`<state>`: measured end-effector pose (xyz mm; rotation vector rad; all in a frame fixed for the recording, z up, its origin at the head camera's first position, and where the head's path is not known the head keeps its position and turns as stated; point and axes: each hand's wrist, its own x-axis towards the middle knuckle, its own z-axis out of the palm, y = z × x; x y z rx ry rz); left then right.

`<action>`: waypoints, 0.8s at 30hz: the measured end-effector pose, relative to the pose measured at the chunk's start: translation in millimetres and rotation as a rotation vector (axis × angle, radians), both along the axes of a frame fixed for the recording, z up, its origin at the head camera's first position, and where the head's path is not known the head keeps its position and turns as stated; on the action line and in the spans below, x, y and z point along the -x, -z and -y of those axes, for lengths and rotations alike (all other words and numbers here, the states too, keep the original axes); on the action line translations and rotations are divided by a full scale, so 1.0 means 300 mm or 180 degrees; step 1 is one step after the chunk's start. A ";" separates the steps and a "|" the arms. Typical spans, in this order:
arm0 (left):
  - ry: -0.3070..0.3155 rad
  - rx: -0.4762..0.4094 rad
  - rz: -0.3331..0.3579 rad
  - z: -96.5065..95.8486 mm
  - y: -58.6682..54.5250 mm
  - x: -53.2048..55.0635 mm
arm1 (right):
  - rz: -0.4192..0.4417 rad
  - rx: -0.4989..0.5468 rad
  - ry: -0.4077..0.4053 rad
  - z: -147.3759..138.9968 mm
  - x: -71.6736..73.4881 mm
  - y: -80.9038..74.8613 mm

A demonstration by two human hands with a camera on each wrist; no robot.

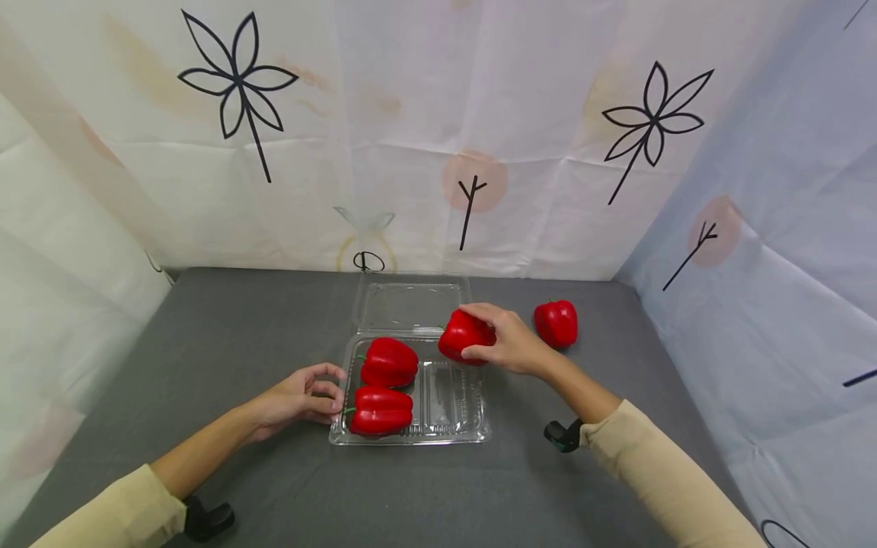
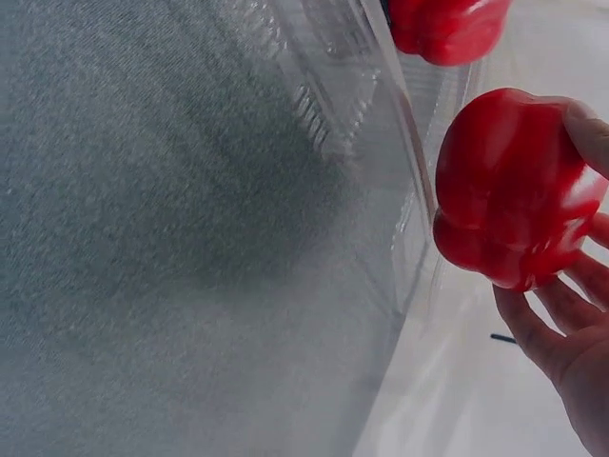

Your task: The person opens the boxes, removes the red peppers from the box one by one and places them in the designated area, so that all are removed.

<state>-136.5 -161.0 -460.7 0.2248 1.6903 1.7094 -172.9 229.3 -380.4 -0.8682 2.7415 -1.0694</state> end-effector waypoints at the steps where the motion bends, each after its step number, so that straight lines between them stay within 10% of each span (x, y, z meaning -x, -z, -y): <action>1: -0.0004 0.0003 0.0003 0.000 0.002 0.001 | -0.0019 -0.0010 0.0046 -0.007 0.000 0.002; 24: -0.0015 -0.0053 -0.0021 -0.002 -0.001 -0.002 | -0.0597 -0.0030 0.1296 -0.133 0.028 0.095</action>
